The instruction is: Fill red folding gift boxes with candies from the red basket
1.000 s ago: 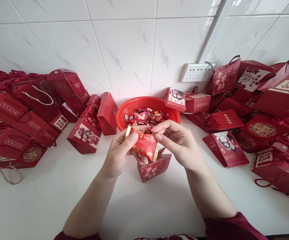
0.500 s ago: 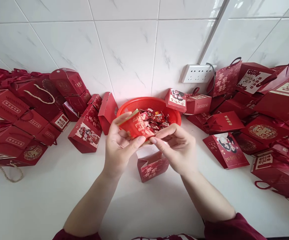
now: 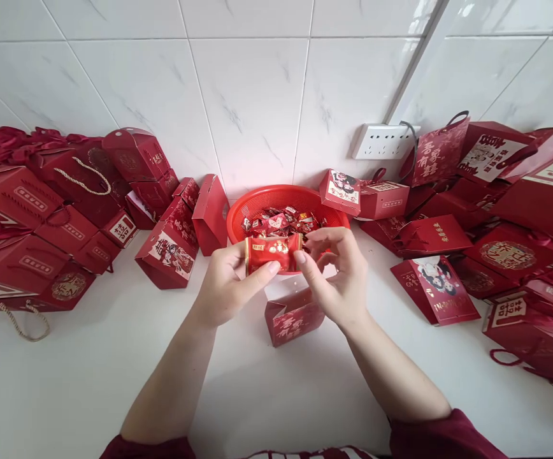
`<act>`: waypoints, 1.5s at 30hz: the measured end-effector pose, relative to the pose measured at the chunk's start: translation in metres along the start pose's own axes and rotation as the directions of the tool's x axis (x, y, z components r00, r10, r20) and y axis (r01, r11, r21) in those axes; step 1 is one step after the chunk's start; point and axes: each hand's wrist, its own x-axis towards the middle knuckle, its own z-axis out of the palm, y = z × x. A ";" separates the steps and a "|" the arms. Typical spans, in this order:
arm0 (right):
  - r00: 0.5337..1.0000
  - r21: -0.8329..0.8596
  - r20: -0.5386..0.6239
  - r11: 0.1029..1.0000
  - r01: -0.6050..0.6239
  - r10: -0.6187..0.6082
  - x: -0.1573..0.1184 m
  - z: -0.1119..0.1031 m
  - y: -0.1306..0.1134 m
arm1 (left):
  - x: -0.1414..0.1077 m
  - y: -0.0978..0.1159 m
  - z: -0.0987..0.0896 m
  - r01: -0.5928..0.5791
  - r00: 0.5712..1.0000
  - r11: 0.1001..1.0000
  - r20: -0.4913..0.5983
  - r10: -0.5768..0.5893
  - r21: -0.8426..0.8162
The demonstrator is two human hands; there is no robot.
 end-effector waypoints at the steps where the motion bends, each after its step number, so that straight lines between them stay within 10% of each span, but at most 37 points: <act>1: 0.998 -0.007 0.056 0.999 -0.032 0.032 0.002 -0.001 0.001 | 0.000 -0.001 0.000 0.001 1.000 1.000 0.016 -0.001 -0.003; 6: 0.921 0.047 0.352 0.980 -0.196 0.167 0.004 0.000 0.005 | 0.001 -0.005 0.002 0.013 0.999 1.000 0.031 -0.014 0.022; 27: 0.853 0.056 0.441 0.940 -0.337 0.280 0.008 -0.005 0.008 | 0.002 -0.012 0.005 -0.022 1.000 0.994 -0.003 0.022 0.103; 45: 0.924 0.075 0.381 0.997 -0.004 -0.025 0.015 -0.011 0.010 | 0.001 -0.001 -0.001 -0.038 0.996 0.941 0.086 0.009 0.335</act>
